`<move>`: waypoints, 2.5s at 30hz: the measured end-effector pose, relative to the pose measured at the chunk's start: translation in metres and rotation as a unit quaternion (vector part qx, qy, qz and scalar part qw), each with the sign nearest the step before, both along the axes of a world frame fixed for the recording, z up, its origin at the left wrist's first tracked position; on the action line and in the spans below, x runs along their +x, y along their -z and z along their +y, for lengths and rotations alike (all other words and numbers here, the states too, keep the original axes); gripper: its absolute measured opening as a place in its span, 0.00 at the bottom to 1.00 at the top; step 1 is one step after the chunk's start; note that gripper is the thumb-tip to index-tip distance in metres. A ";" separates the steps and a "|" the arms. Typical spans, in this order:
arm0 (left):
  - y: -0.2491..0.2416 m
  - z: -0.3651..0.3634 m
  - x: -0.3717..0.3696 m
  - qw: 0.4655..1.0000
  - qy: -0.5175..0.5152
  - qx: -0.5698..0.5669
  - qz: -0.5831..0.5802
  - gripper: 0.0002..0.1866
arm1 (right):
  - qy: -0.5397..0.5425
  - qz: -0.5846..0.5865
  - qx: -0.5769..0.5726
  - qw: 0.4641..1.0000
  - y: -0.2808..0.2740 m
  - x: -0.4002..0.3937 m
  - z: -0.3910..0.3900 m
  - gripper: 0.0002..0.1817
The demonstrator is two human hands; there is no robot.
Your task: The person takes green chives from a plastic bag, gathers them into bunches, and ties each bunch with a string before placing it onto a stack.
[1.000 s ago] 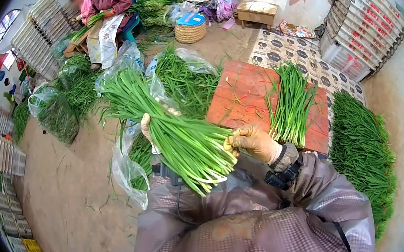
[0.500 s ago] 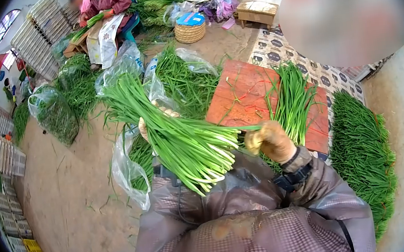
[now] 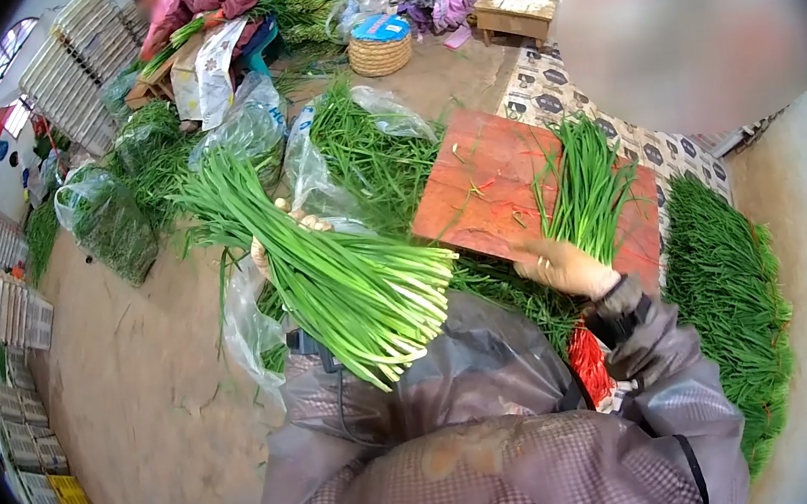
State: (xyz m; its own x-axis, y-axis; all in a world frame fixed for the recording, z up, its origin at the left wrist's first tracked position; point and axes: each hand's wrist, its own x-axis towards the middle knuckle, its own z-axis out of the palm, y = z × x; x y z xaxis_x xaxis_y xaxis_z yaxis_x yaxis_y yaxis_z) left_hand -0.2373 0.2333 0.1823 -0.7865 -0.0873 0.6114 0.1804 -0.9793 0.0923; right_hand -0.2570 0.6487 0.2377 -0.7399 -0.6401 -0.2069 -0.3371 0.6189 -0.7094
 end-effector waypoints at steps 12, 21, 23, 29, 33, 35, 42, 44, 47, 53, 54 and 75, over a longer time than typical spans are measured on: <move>-0.065 0.116 -0.006 0.942 0.013 -0.223 -0.251 0.30 | -0.027 -0.224 -0.360 0.905 -0.059 0.008 -0.119 0.70; -0.133 0.206 -0.032 0.755 0.119 -0.581 -0.279 0.19 | 0.030 -0.447 -0.578 0.682 -0.027 0.018 -0.039 0.25; -0.153 0.240 -0.051 0.744 0.123 -0.618 -0.223 0.21 | 0.047 -0.422 -0.603 0.675 -0.022 0.008 -0.014 0.25; -0.176 0.354 -0.110 0.700 0.142 -0.692 -0.101 0.19 | 0.071 -0.455 -0.688 0.561 -0.026 -0.023 0.084 0.35; -0.165 0.414 -0.140 0.689 0.214 -0.688 -0.080 0.25 | 0.178 -0.390 -0.691 0.582 -0.021 -0.039 0.151 0.36; -0.160 0.425 -0.149 0.676 0.239 -0.689 -0.104 0.27 | 0.197 -0.335 -0.699 0.600 -0.009 -0.048 0.172 0.44; -0.082 0.338 -0.177 0.560 0.213 -0.790 -0.132 0.38 | 0.105 -0.365 -0.690 0.617 0.042 -0.093 0.208 0.49; -0.043 0.307 -0.169 0.520 0.258 -0.793 -0.185 0.42 | 0.130 -0.372 -0.673 0.627 0.061 -0.109 0.202 0.36; 0.030 0.296 -0.152 0.600 0.398 -0.621 -0.309 0.48 | 0.354 -0.361 -0.523 0.686 0.133 -0.143 0.197 0.19; 0.011 0.354 -0.122 0.677 0.311 -0.565 -0.353 0.40 | 0.472 -0.217 -0.369 0.771 0.146 -0.155 0.169 0.24; 0.031 0.358 -0.130 0.694 0.292 -0.573 -0.324 0.37 | 0.490 -0.178 -0.348 0.779 0.140 -0.154 0.167 0.25; 0.092 0.399 -0.108 0.656 -0.045 -0.724 -0.207 0.44 | 0.455 0.126 -0.174 0.864 0.123 -0.134 0.239 0.30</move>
State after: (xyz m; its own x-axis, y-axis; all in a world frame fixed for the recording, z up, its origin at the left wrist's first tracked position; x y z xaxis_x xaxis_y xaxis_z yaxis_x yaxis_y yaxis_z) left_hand -0.3454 0.6327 0.0907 -0.9428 0.2924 -0.1601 -0.1026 0.2026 0.9739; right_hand -0.3910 0.8880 0.1152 -0.9629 0.2405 0.1224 0.0060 0.4727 -0.8812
